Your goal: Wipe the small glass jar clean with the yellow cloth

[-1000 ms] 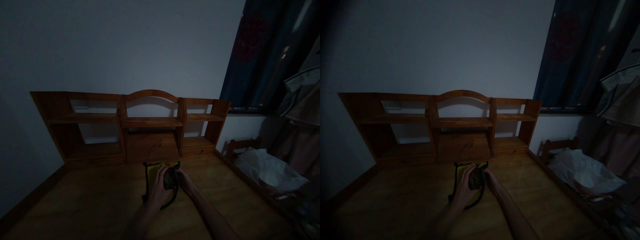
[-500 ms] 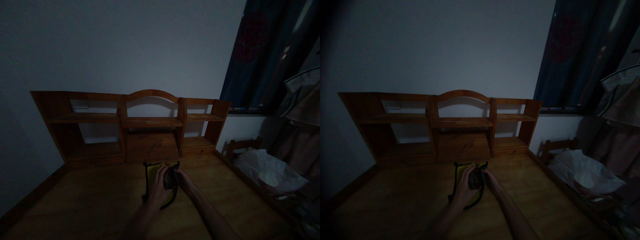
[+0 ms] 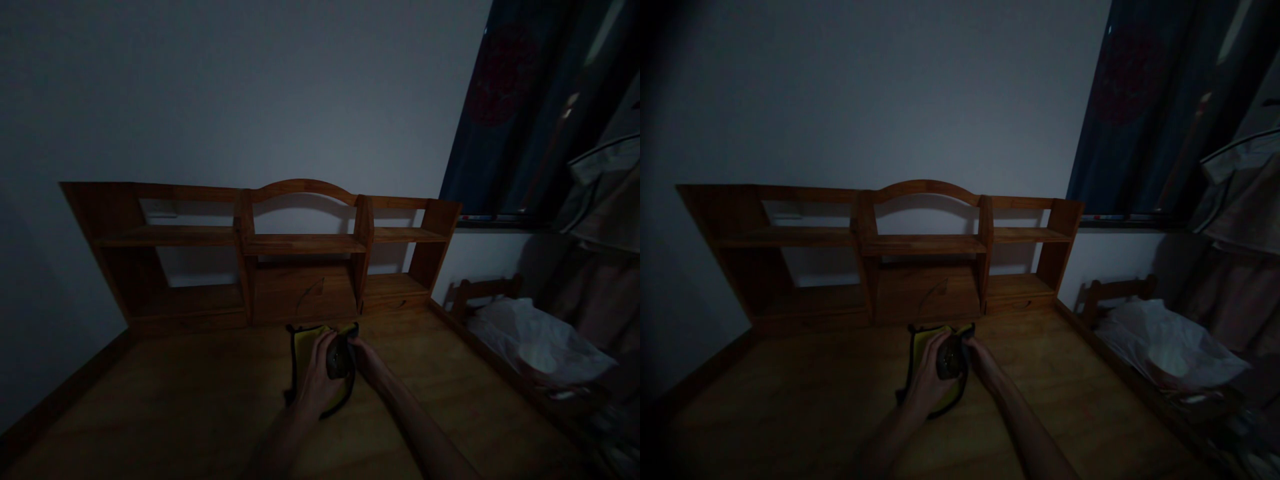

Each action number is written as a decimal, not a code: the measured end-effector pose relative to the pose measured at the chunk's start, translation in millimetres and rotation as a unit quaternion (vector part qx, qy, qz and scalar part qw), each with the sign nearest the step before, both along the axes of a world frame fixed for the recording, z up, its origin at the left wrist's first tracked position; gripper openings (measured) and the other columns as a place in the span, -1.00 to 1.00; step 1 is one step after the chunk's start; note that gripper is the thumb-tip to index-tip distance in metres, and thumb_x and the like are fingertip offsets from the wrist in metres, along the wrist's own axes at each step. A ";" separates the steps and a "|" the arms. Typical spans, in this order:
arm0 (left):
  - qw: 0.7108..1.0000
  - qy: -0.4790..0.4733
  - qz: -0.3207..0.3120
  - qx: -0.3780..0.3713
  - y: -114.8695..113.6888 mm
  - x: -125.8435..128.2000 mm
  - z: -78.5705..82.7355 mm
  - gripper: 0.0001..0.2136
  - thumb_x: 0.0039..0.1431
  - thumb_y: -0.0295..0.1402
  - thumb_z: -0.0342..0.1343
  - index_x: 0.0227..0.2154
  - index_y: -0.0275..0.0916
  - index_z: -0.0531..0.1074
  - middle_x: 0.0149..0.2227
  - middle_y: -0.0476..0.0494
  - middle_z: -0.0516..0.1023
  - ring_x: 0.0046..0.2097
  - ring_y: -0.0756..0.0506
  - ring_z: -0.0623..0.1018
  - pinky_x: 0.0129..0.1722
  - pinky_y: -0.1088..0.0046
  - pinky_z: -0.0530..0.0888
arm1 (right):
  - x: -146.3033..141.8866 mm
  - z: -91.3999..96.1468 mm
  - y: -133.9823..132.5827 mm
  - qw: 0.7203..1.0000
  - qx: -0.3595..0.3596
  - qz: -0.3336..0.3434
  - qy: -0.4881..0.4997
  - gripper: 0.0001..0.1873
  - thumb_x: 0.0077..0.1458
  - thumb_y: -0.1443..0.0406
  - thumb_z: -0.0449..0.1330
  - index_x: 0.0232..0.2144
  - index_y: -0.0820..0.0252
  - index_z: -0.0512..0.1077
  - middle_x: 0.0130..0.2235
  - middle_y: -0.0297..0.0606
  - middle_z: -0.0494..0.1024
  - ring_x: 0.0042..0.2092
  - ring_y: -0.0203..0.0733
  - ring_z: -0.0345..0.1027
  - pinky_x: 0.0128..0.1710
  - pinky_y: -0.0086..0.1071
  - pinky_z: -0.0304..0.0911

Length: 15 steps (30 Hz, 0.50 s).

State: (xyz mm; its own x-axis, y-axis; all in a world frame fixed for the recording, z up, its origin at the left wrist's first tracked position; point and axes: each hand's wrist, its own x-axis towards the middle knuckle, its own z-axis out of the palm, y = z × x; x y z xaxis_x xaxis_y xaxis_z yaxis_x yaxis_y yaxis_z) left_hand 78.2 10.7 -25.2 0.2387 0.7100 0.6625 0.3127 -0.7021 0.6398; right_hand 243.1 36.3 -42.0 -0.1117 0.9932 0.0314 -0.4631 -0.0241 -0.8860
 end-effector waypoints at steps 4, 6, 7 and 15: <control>1.000 0.002 -0.005 -0.007 -0.3 -0.3 0.0 -0.31 -0.06 -0.56 0.16 0.19 -0.18 0.11 0.17 -0.28 0.22 0.22 -0.24 0.28 0.19 0.06 0.29 | 0.7 -6.0 5.6 1.000 -0.010 0.006 0.012 -0.70 -0.11 0.14 0.26 -0.33 0.18 0.54 -0.25 -0.24 0.59 -0.10 -0.05 0.40 0.08 -0.15 0.15; 1.000 0.001 -0.007 -0.005 -0.3 -0.4 -0.2 -0.30 -0.07 -0.55 0.16 0.19 -0.19 0.11 0.17 -0.28 0.22 0.22 -0.24 0.27 0.19 0.05 0.29 | 0.9 -6.8 6.2 1.000 -0.010 0.000 0.009 -0.71 -0.12 0.14 0.26 -0.34 0.18 0.54 -0.28 -0.26 0.59 -0.11 -0.05 0.41 0.07 -0.14 0.16; 1.000 0.001 -0.006 -0.005 -0.3 -0.4 -0.2 -0.30 -0.07 -0.56 0.16 0.19 -0.19 0.11 0.17 -0.28 0.22 0.23 -0.25 0.27 0.19 0.06 0.29 | 1.0 -6.6 5.9 1.000 -0.013 0.001 0.007 -0.71 -0.12 0.14 0.25 -0.34 0.18 0.54 -0.29 -0.26 0.59 -0.12 -0.05 0.41 0.06 -0.14 0.16; 1.000 0.002 0.004 -0.004 -1.9 -0.4 1.5 -0.30 -0.08 -0.57 0.18 0.18 -0.16 0.13 0.16 -0.25 0.24 0.21 -0.22 0.30 0.20 0.11 0.31 | 0.2 -2.8 1.0 1.000 -0.016 0.002 0.012 -0.75 -0.08 0.17 0.24 -0.34 0.15 0.56 -0.28 -0.26 0.59 -0.09 -0.02 0.40 0.08 -0.13 0.18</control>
State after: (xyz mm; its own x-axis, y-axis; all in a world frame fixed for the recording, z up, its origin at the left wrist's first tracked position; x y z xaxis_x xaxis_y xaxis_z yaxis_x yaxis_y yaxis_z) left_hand 77.9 8.7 -23.7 0.2352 0.7167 0.6565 0.3206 -0.6948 0.6437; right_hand 243.3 37.3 -44.8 -0.1155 0.9933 0.0021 -0.4841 -0.0545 -0.8733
